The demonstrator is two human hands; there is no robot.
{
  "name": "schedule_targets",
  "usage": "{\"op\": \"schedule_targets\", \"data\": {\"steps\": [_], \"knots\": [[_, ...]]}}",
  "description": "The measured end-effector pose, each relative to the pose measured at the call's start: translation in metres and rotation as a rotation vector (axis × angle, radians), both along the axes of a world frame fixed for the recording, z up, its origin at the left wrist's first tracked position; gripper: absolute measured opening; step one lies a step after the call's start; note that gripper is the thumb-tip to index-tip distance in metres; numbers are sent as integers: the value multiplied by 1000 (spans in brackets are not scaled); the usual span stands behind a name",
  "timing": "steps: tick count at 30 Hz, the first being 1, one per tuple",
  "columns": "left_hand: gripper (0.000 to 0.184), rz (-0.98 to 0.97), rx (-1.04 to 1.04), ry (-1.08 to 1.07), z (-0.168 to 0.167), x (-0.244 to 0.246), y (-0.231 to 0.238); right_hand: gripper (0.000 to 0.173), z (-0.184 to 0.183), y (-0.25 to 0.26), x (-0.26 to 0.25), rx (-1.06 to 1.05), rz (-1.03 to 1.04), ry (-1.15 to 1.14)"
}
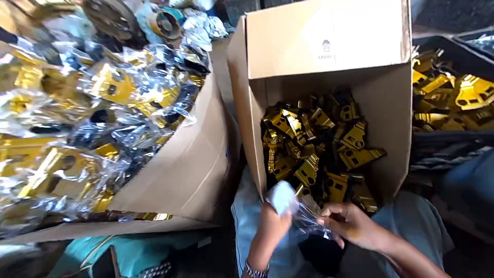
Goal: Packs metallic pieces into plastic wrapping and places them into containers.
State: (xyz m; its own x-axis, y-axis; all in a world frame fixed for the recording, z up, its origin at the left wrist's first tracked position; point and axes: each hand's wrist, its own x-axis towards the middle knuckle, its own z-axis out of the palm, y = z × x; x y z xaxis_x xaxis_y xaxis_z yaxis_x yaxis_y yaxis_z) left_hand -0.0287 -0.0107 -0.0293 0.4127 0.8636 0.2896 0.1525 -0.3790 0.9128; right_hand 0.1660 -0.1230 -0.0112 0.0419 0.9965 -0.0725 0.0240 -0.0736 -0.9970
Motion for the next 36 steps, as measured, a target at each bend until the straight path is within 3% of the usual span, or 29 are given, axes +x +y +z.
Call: {"op": "schedule_targets", "data": {"steps": [2,3,6,8,11,15,16,18,19,21,24,27,30,32,36], "knots": [[27,181,-79,-59,8,2,12,17,1,-3,-1,-48,-138,83],[23,141,-160,-126,17,3,9,22,3,-2,-3,-40,-201,91],[44,-305,-421,-175,32,7,-25,22,-10,0,-24,247,-137,-58],[36,-344,-463,-176,25,8,-36,28,-17,5,-26,422,-19,-153],[28,-214,-351,-200,9,-8,-28,33,-9,13,-11,309,-65,-127],[34,-7,-49,-149,-2,-24,-13,18,3,29,5,214,-237,-103],[35,41,-4,-142,-1,-27,-10,14,1,30,10,267,-250,-183],[37,115,16,-146,6,-30,-2,25,-7,26,25,335,-307,-615],[39,148,4,-145,11,-28,2,28,-12,24,34,292,-346,-828],[41,174,-26,-152,15,-21,6,29,-25,17,50,159,-442,-974],[43,170,-74,-189,18,-3,5,45,-30,6,59,-58,-666,-842],[48,168,-56,-184,12,10,3,62,-35,9,54,-290,-556,-648],[53,146,-19,-122,5,16,4,43,-55,16,44,-108,-576,-691],[52,130,0,-120,4,15,4,41,-51,8,47,83,-652,-609],[49,91,51,-133,4,10,11,57,-18,-18,56,198,-660,57]]}}
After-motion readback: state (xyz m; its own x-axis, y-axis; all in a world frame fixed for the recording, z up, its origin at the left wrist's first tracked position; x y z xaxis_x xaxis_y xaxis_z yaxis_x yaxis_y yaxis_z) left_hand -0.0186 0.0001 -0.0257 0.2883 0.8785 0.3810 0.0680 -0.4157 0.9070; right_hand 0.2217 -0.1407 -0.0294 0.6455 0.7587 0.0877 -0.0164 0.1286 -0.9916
